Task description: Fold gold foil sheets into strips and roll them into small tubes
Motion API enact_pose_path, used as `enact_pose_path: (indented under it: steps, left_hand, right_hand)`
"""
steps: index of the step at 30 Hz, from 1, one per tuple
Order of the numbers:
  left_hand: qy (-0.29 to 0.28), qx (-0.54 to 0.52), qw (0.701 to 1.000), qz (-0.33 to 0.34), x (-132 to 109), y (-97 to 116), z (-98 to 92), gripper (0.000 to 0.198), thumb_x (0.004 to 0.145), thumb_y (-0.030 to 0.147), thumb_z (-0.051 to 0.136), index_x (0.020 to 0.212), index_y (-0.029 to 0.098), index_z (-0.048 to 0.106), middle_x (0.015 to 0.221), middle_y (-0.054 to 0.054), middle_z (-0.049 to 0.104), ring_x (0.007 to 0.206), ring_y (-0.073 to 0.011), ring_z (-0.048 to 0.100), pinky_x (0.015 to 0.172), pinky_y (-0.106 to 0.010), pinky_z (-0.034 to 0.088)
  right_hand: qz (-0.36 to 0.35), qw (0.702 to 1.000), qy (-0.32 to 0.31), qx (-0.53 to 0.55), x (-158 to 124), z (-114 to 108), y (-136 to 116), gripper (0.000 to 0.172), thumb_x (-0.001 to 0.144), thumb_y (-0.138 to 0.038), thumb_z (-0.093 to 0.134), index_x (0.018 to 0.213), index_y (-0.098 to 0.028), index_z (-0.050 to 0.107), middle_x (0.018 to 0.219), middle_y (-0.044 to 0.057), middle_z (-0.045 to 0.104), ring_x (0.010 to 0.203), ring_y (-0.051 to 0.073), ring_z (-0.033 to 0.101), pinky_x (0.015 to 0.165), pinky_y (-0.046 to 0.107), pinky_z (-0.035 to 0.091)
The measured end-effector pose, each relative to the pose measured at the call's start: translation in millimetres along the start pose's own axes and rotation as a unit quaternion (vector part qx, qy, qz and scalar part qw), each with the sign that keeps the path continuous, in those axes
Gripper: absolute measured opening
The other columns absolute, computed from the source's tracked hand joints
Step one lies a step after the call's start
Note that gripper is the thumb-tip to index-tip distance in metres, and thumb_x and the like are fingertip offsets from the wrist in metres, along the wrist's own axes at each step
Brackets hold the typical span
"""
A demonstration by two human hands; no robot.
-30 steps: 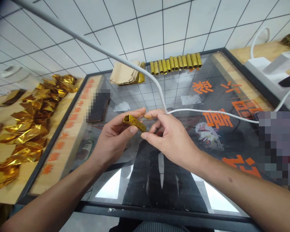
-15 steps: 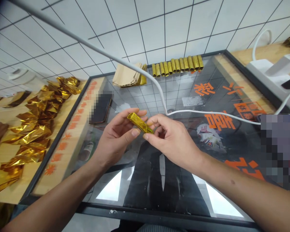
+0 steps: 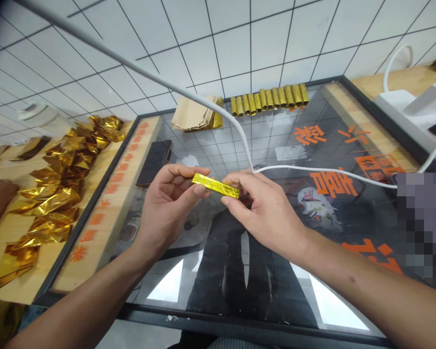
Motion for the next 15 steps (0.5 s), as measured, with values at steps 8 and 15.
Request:
enact_pose_path:
  steps: [8,15]
  left_hand:
    - [0.003,-0.035,0.999,-0.031,1.9,-1.4,-2.7,0.023,0.086,0.028,0.093,0.094,0.019,0.073,0.114,-0.007,0.081,0.094,-0.0146,0.075,0.078,-0.026,0.066]
    - [0.002,0.056,0.998,-0.024,2.5,-3.2,-9.1,0.015,0.088,0.031,0.09,0.093,0.023,0.079,0.112,-0.006,0.078,0.097,-0.0178,0.072,0.073,-0.026,0.062]
  right_hand:
    - [-0.024,0.999,0.021,-0.028,0.5,-2.7,-2.0,0.025,0.096,-0.022,0.074,0.12,-0.032,0.076,0.109,0.004,0.079,0.096,0.028,0.072,0.085,0.045,0.058]
    - [-0.029,0.999,0.033,-0.031,2.3,-4.1,-0.3,0.025,0.096,-0.022,0.074,0.118,-0.032,0.078,0.113,0.005,0.079,0.102,0.03,0.072,0.085,0.046,0.057]
Point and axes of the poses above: each hand's wrist, its own x-axis towards the middle knuckle, its own z-axis out of the palm, y = z × x, the point moved 2 cm from there along x, towards the middle knuckle
